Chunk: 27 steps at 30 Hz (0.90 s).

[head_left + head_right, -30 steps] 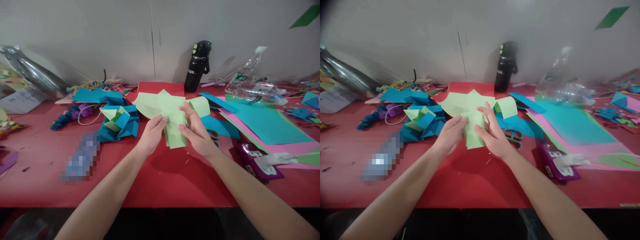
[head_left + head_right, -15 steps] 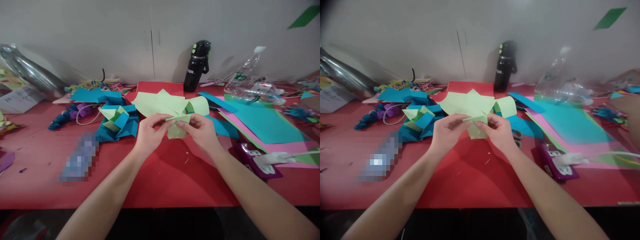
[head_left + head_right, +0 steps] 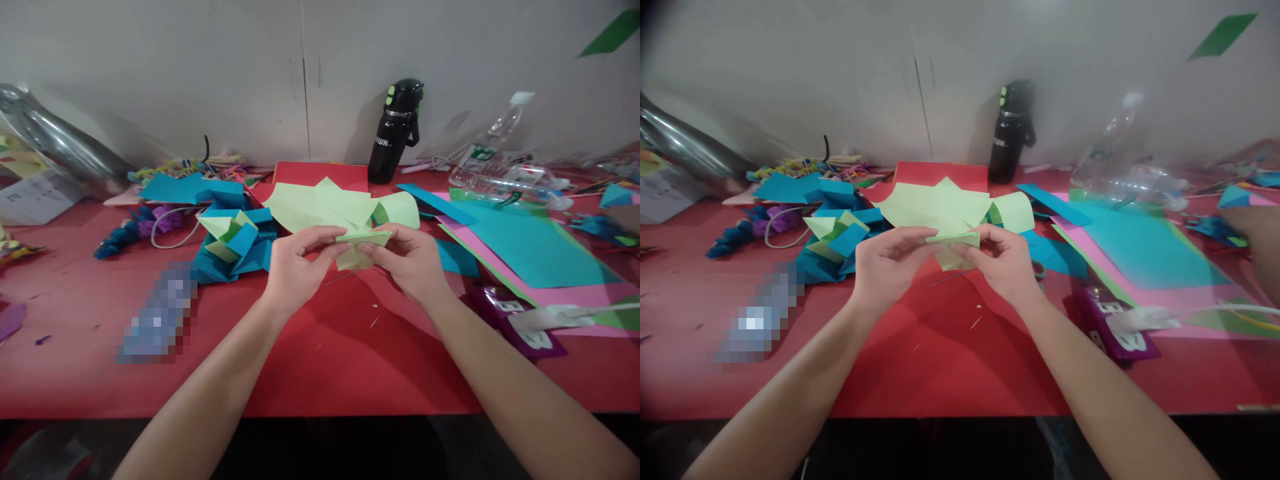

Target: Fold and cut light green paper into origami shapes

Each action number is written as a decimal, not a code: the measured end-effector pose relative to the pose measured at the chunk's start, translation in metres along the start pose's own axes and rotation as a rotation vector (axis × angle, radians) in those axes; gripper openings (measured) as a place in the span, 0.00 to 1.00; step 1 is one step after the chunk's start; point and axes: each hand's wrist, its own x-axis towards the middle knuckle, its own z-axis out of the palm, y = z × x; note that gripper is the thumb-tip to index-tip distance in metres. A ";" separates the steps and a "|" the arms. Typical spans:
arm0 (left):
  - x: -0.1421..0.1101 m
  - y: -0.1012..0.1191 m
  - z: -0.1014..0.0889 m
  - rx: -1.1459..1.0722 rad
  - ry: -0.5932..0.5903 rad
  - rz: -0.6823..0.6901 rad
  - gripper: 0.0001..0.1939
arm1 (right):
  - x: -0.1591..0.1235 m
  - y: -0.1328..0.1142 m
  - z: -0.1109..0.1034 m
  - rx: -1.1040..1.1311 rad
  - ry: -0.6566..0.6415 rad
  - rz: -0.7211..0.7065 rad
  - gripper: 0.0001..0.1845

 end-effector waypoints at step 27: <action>0.003 0.001 -0.003 -0.042 -0.016 -0.002 0.05 | 0.000 -0.002 -0.003 -0.043 -0.037 -0.016 0.07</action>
